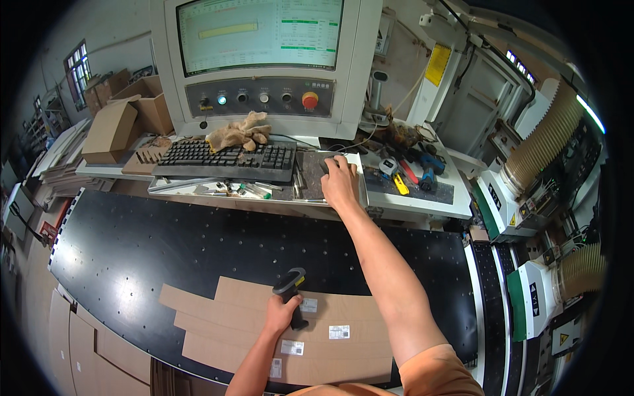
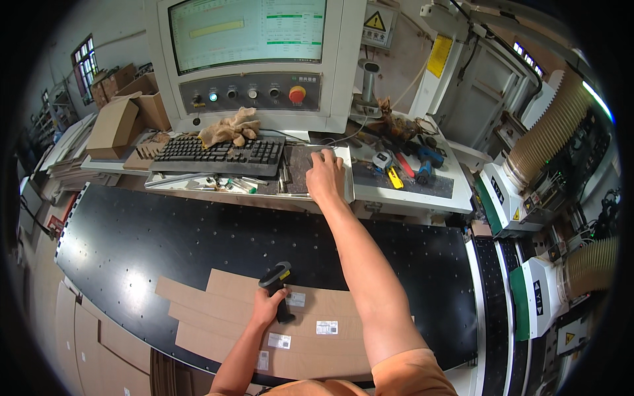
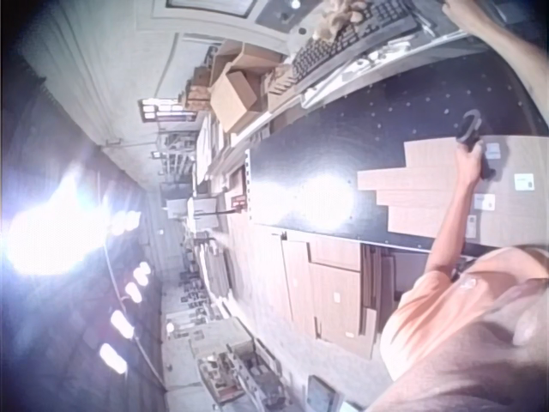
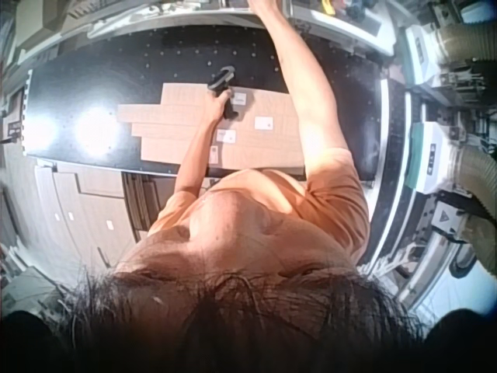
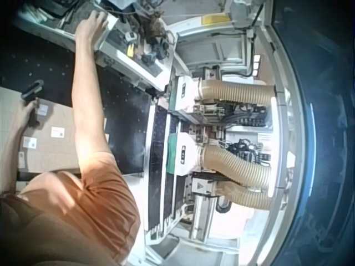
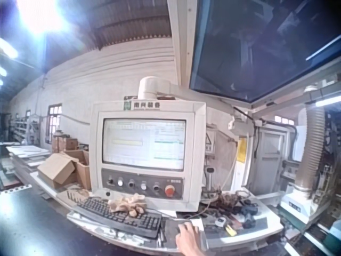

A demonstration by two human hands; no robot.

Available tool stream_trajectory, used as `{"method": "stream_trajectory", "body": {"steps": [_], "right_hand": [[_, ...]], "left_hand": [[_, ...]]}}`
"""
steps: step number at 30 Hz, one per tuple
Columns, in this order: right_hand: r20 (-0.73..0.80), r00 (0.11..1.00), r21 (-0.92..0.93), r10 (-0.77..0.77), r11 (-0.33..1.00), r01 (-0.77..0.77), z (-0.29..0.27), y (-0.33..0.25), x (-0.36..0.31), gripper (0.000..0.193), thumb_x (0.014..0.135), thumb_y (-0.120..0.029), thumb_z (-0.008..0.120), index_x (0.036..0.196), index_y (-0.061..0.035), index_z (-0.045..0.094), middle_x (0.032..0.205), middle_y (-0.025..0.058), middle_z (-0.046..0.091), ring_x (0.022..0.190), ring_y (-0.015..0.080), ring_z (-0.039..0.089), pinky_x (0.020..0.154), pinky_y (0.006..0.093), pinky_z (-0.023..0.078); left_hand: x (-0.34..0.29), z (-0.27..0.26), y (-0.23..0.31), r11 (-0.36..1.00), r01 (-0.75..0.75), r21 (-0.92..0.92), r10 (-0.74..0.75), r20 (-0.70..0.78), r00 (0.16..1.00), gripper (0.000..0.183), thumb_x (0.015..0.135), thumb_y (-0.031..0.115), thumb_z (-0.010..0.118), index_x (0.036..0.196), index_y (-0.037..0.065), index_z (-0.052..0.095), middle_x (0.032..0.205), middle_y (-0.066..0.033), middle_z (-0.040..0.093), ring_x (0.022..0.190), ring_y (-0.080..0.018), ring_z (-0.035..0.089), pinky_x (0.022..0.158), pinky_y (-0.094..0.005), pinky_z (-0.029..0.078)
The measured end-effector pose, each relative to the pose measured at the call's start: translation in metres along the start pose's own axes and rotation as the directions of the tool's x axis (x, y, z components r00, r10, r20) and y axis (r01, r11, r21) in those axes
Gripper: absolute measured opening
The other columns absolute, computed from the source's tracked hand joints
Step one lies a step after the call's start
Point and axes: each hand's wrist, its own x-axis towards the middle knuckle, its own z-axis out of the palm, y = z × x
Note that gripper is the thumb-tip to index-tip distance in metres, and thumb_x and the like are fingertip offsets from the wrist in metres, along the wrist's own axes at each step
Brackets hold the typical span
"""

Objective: The person scans barcodes on flat cardboard pieces using a handheld barcode scanner. They repeatedly pick up each piece, scan the label, and place it back on the worktable. The person also uses a computer mouse to interact with a control panel screen.

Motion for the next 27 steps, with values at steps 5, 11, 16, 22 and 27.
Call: {"method": "stream_trajectory", "body": {"steps": [5,11,16,22,27], "right_hand": [[0.026,1.000,-0.008,0.018,1.000,-0.018,-0.0029,-0.0023,-0.0002,0.044,0.090,-0.012,0.063,0.134,-0.0076,0.064,0.148,0.0117,0.049,0.123,0.0381,0.048,0.109,0.0454,0.043],[0.051,0.998,-0.009,0.033,0.999,-0.033,-0.0044,-0.0029,0.0002,0.044,0.091,-0.013,0.063,0.135,-0.0080,0.064,0.150,0.0119,0.047,0.127,0.0380,0.047,0.110,0.0456,0.042],[0.074,0.996,-0.017,0.048,0.999,-0.047,-0.0045,-0.0035,0.0013,0.045,0.092,-0.013,0.063,0.136,-0.0086,0.063,0.151,0.0117,0.046,0.128,0.0374,0.047,0.110,0.0459,0.042],[-0.056,0.998,0.017,0.021,1.000,-0.020,-0.0028,-0.0033,-0.0009,0.041,0.091,-0.012,0.062,0.132,-0.0083,0.065,0.147,0.0147,0.048,0.124,0.0400,0.050,0.106,0.0489,0.045],[-0.042,0.998,-0.005,0.039,0.999,-0.039,-0.0030,-0.0028,-0.0002,0.044,0.087,-0.011,0.063,0.130,-0.0087,0.066,0.147,0.0143,0.048,0.124,0.0410,0.050,0.108,0.0494,0.043]], "left_hand": [[-0.0004,-0.0007,0.0007,1.000,-0.016,-0.012,0.017,0.013,1.000,0.039,0.086,0.028,0.075,0.092,-0.010,0.071,0.079,-0.0104,0.071,0.075,-0.0137,0.063,0.070,-0.0334,0.052],[-0.0008,-0.0012,0.0017,1.000,-0.003,0.001,0.003,0.014,1.000,0.039,0.086,0.029,0.075,0.092,-0.009,0.072,0.081,-0.0115,0.072,0.076,-0.0149,0.065,0.071,-0.0340,0.053],[-0.0009,-0.0011,0.0034,1.000,0.005,-0.006,-0.005,0.012,1.000,0.038,0.086,0.029,0.074,0.093,-0.009,0.072,0.082,-0.0116,0.072,0.077,-0.0164,0.066,0.072,-0.0352,0.053],[-0.0024,-0.0013,0.0046,0.999,0.033,-0.004,-0.033,0.019,0.999,0.040,0.085,0.031,0.074,0.094,-0.008,0.073,0.083,-0.0126,0.072,0.078,-0.0176,0.067,0.074,-0.0357,0.054],[-0.0022,-0.0026,0.0047,0.976,0.140,0.167,-0.136,-0.035,0.990,0.052,0.082,0.042,0.075,0.096,-0.008,0.073,0.082,-0.0168,0.073,0.078,-0.0218,0.069,0.075,-0.0382,0.054]]}}
